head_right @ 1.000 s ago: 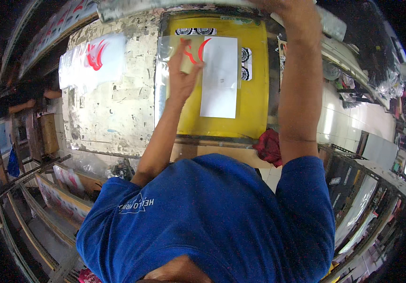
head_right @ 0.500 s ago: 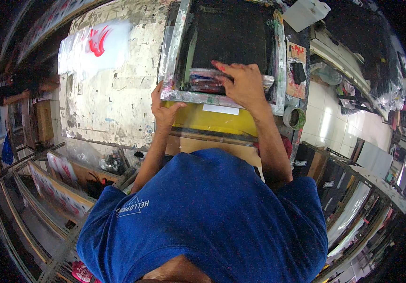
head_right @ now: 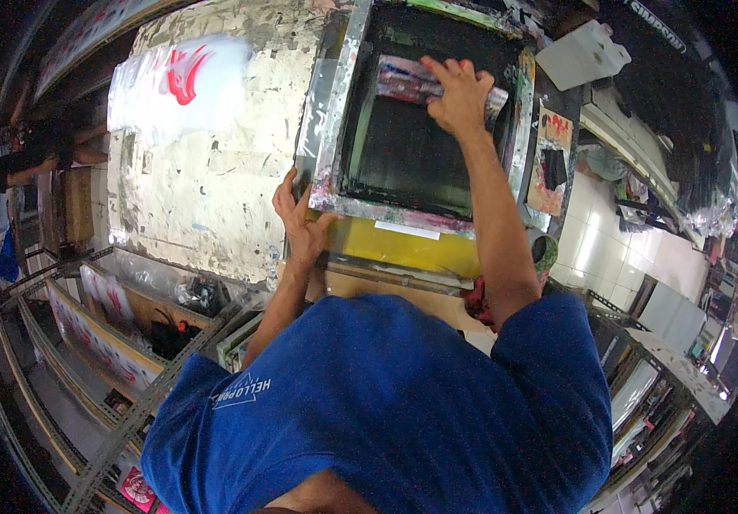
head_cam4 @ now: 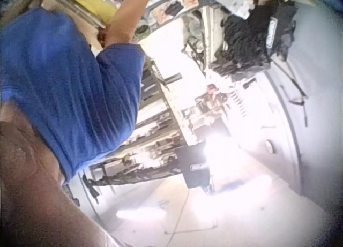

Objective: The person repeatedly inks a screen-printing frame with a squeegee and pulls the ink across the mesh to transfer a red flame design onto a substrate. The person handles the squeegee and screen frame throughout, working at a bench in a print shop.

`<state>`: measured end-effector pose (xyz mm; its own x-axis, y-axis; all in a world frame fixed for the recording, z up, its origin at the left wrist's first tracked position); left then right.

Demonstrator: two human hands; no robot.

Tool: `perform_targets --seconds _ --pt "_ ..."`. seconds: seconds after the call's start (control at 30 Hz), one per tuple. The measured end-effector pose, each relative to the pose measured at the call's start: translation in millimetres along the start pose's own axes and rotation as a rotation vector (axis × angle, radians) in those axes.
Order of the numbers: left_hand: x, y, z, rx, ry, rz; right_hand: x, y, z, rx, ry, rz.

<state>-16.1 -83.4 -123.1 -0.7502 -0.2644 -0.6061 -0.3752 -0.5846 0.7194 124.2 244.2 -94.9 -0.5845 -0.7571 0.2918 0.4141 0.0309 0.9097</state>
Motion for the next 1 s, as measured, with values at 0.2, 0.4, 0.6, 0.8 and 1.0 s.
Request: perform_targets --seconds 0.2,0.4,0.6,0.8,1.0 --pt "3 0 -3 0.000 -0.014 -0.001 -50 -10 86 -0.017 0.068 0.003" --pt "2 0 -6 -0.005 0.019 -0.029 -65 -4 139 -0.088 0.096 -0.006" --pt "5 1 -12 0.081 0.132 -0.074 -67 14 134 -0.043 -0.114 0.258" --pt "-4 -8 -12 -0.067 0.181 -0.199 -44 44 37 0.020 -0.198 0.574" --pt "-49 25 29 -0.274 0.116 -0.254 93 158 -61 0.108 -0.153 0.269"
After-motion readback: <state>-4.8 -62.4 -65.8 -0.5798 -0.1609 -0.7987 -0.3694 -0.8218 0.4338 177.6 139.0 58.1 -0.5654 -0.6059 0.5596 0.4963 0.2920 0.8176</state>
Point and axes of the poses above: each hand's wrist, its own z-axis towards the middle knuckle, its own y-axis out of the back of the hand, x = y × z, the point moved 2 cm from there along z, towards the middle knuckle, and after that the axes turned 4 degrees about z, right-handed, at the moved point
